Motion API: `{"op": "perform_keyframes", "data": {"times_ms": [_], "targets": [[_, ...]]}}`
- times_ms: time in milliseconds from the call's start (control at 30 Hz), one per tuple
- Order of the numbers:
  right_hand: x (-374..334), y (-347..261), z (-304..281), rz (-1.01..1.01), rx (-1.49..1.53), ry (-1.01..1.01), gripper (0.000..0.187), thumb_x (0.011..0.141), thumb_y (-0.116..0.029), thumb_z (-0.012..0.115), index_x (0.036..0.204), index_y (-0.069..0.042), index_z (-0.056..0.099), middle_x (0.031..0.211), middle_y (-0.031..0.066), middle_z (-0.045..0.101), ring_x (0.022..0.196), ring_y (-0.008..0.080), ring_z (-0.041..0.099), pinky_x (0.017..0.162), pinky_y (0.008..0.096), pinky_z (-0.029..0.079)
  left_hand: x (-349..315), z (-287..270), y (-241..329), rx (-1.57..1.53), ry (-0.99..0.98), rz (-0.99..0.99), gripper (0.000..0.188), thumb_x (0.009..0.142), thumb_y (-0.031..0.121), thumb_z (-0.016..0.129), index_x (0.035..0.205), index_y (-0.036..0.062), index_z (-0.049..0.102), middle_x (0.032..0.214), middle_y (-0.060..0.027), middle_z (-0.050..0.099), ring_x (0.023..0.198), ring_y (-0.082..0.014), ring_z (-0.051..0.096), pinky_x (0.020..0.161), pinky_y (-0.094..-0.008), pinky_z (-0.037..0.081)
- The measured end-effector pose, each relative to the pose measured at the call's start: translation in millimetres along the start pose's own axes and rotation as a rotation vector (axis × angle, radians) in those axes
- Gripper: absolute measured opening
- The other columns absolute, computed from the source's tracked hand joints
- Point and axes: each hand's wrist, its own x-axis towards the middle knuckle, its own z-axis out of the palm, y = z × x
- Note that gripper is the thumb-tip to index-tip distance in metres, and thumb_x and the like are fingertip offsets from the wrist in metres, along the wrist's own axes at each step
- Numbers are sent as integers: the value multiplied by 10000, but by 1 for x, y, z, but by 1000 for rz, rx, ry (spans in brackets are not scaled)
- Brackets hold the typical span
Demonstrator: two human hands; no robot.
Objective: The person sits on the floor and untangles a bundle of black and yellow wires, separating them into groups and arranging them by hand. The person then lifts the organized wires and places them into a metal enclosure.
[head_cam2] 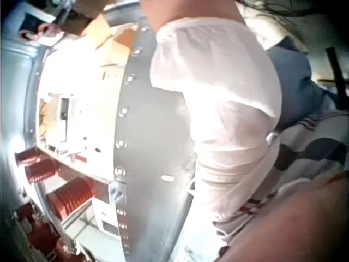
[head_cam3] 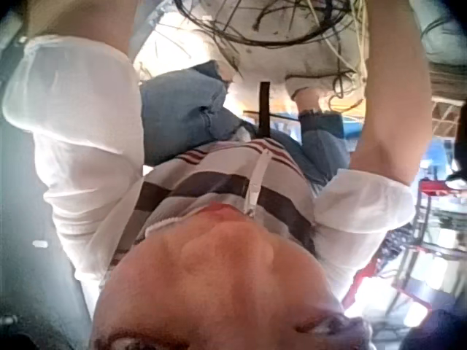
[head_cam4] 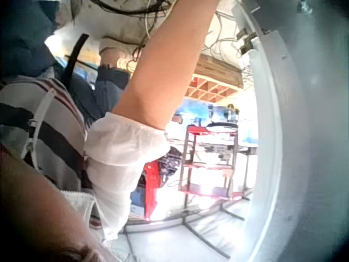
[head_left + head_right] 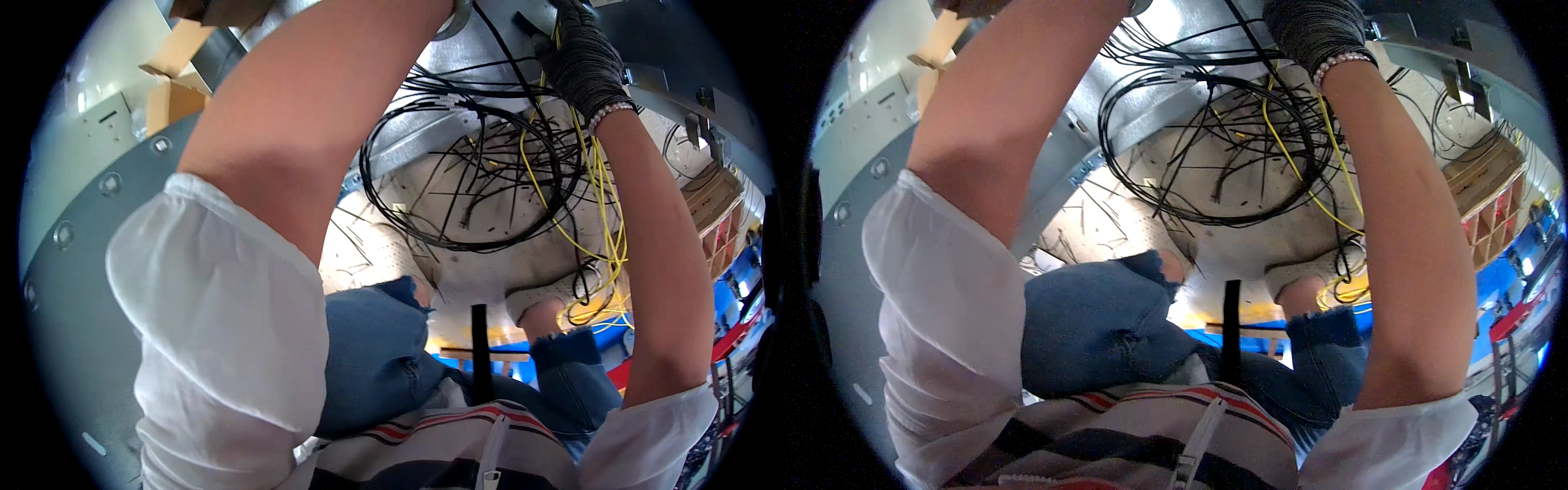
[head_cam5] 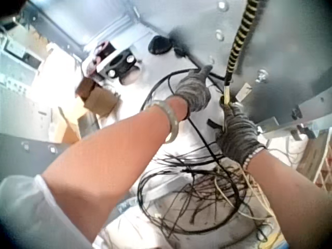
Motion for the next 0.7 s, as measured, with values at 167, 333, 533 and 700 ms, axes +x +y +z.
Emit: {"op": "perform_keyframes", "data": {"times_ms": [167,333,533,700], "targets": [[-2,-24,-33,59,-4,-193,616,687,-101,490,1267,-56,290,1210,127,377,1097,299,388,936,327,327,8,-3,5,110,-98,-38,785,691,95,585,1348,122,157,1136,-227,461,943,-320,526,748,-341,453],[-9,-11,-12,-24,-117,-136,650,736,-287,585,1258,-28,300,1282,197,332,1183,312,353,951,392,329,-10,-14,26,-144,-31,-79,635,696,150,596,1277,109,342,1220,-250,392,1057,-337,477,812,-347,441],[-7,-4,-1,62,-108,-257,688,740,-284,550,1287,4,249,1324,213,264,1223,307,289,1010,366,249,-7,8,33,-235,112,-101,294,755,184,524,1035,97,541,1024,-178,552,987,-313,500,812,-374,417],[-5,2,-3,53,-112,-277,667,741,-263,544,1282,9,264,1324,215,265,1216,320,296,1001,363,263,23,26,25,-683,109,-245,176,794,209,505,889,75,567,843,-125,575,810,-257,528,700,-344,422]]}}
